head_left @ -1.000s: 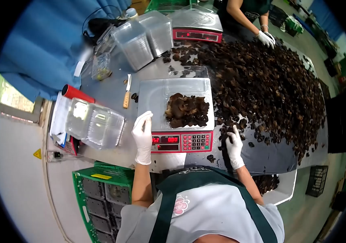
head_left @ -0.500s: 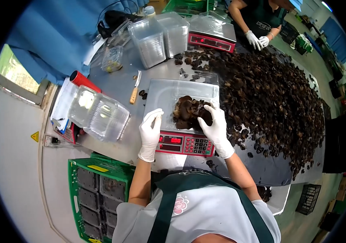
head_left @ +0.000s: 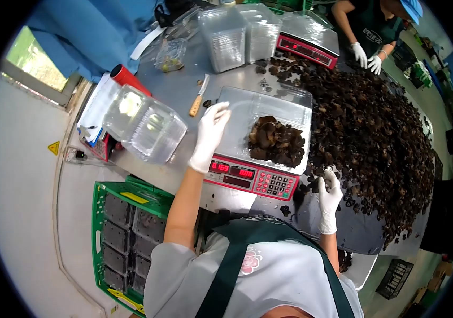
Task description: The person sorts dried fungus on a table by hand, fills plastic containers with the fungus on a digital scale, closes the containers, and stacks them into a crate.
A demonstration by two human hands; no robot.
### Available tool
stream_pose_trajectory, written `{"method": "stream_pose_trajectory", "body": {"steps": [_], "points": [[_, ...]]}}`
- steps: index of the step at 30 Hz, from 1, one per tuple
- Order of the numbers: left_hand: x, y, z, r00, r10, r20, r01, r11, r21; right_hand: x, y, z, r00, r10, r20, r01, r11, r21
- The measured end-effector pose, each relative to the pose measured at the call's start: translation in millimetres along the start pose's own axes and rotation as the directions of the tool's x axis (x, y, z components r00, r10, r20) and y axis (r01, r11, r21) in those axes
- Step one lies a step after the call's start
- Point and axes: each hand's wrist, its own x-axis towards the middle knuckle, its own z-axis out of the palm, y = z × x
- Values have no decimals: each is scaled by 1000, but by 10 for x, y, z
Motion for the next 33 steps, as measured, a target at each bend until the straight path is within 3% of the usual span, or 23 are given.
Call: {"method": "stream_pose_trajectory", "body": {"steps": [3,5,9,13,15,19,23,25,27,28,29,31,33], "points": [[311,43,82,998,-48,34,48,999,-21,-74,101,42,1000,21,18,-21,1000,-17],[470,183,178,963,-215,164,231,969,-85,-102,153,78,1000,10,26,-10,1000,-13],[808,46,471,951,-242,190,247,969,1,-88,145,126,999,18,45,-18,1000,-5],[939,75,664,904,-313,290,366,919,-150,-68,70,135,994,-100,31,102,994,-41],[963,83,739,886,-322,333,410,879,-242,-82,40,141,999,-41,20,41,999,4],[777,420,640,936,-162,313,283,875,-394,-59,-88,99,999,-48,23,48,999,20],[560,314,495,942,96,322,179,668,-722,-22,-66,156,1000,-10,17,8,997,72],[448,287,417,909,229,347,33,792,-610,44,-145,161,999,-43,19,41,995,93],[334,294,315,903,83,422,52,954,-297,132,-229,167,997,-71,15,70,994,84],[272,335,328,935,59,349,10,981,-193,168,-237,190,999,-46,20,43,993,113],[280,317,352,934,62,352,9,980,-196,199,-250,208,999,-22,28,17,990,142],[333,210,403,976,-101,195,138,973,-187,254,-300,229,999,-34,22,31,990,135],[463,133,433,959,-182,218,222,958,-179,292,-342,234,997,-75,33,72,994,80]]}}
